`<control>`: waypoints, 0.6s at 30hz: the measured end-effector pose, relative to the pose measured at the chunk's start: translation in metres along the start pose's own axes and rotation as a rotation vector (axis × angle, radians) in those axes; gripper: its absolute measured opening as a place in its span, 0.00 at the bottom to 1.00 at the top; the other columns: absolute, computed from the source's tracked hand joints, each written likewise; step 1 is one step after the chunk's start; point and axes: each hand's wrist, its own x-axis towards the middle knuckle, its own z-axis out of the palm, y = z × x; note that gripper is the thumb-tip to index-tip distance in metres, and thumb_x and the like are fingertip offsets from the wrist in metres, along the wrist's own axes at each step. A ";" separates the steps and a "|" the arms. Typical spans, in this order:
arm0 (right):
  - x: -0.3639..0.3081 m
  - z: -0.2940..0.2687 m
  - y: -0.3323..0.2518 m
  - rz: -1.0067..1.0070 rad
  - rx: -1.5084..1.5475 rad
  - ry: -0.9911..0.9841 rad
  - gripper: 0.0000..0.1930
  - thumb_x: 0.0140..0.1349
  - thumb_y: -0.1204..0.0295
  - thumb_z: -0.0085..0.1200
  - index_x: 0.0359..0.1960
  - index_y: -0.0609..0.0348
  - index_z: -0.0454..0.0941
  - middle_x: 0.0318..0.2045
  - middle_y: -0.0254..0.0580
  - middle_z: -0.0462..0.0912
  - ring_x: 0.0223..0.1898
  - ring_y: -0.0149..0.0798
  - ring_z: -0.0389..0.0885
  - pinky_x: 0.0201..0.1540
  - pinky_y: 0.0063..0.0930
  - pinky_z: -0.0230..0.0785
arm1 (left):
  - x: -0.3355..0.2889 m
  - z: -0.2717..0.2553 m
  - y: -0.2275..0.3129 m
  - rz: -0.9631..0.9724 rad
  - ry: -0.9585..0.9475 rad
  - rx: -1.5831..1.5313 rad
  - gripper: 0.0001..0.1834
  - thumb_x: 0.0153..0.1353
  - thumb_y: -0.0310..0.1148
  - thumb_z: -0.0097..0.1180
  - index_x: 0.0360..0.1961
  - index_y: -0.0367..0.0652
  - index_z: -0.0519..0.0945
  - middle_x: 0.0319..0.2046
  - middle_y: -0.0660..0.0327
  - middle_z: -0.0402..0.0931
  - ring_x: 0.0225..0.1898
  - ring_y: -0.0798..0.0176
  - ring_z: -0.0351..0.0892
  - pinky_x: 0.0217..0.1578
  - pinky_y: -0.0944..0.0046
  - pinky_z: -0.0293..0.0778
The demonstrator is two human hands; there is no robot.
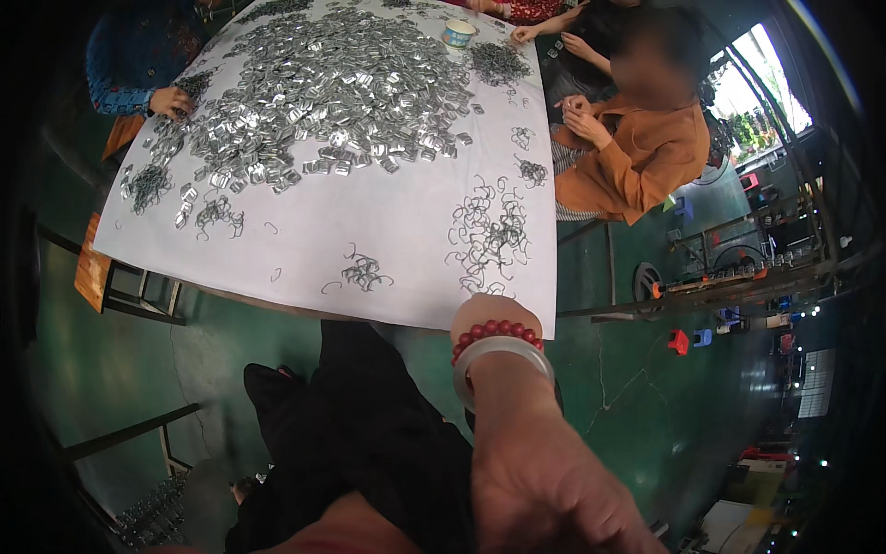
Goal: The person picks up small metal hooks and rectangular metal pieces from a table and connects them by hand. They repeatedly attach hooks to the metal pieces and place the assembled units onto a vertical rack nearby.
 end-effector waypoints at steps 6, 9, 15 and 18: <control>-0.013 0.016 -0.004 0.126 0.149 -0.011 0.10 0.52 0.81 0.49 0.37 0.68 0.75 0.40 0.46 0.75 0.46 0.44 0.72 0.54 0.36 0.62 | 0.003 0.004 0.026 0.035 0.117 0.049 0.11 0.55 0.31 0.55 0.24 0.31 0.75 0.21 0.50 0.78 0.25 0.59 0.78 0.27 0.60 0.71; -0.010 0.008 -0.008 0.196 0.294 -0.109 0.10 0.52 0.80 0.49 0.37 0.69 0.75 0.41 0.46 0.75 0.47 0.44 0.71 0.55 0.37 0.61 | 0.036 0.012 -0.005 -0.062 0.013 -0.421 0.10 0.54 0.28 0.55 0.22 0.31 0.74 0.19 0.50 0.77 0.23 0.61 0.77 0.25 0.61 0.71; 0.007 0.016 -0.012 0.037 -0.008 -0.094 0.11 0.53 0.80 0.51 0.40 0.69 0.74 0.40 0.44 0.73 0.45 0.42 0.69 0.53 0.36 0.61 | 0.053 -0.002 -0.030 0.062 0.010 0.275 0.07 0.59 0.26 0.48 0.29 0.32 0.74 0.28 0.53 0.79 0.29 0.66 0.78 0.30 0.64 0.72; 0.007 0.015 -0.004 -0.059 -0.198 -0.130 0.11 0.54 0.79 0.51 0.40 0.69 0.73 0.40 0.45 0.72 0.45 0.42 0.69 0.54 0.37 0.61 | 0.053 -0.005 -0.037 0.135 0.023 0.412 0.07 0.59 0.28 0.48 0.29 0.35 0.74 0.26 0.57 0.76 0.28 0.66 0.75 0.28 0.66 0.71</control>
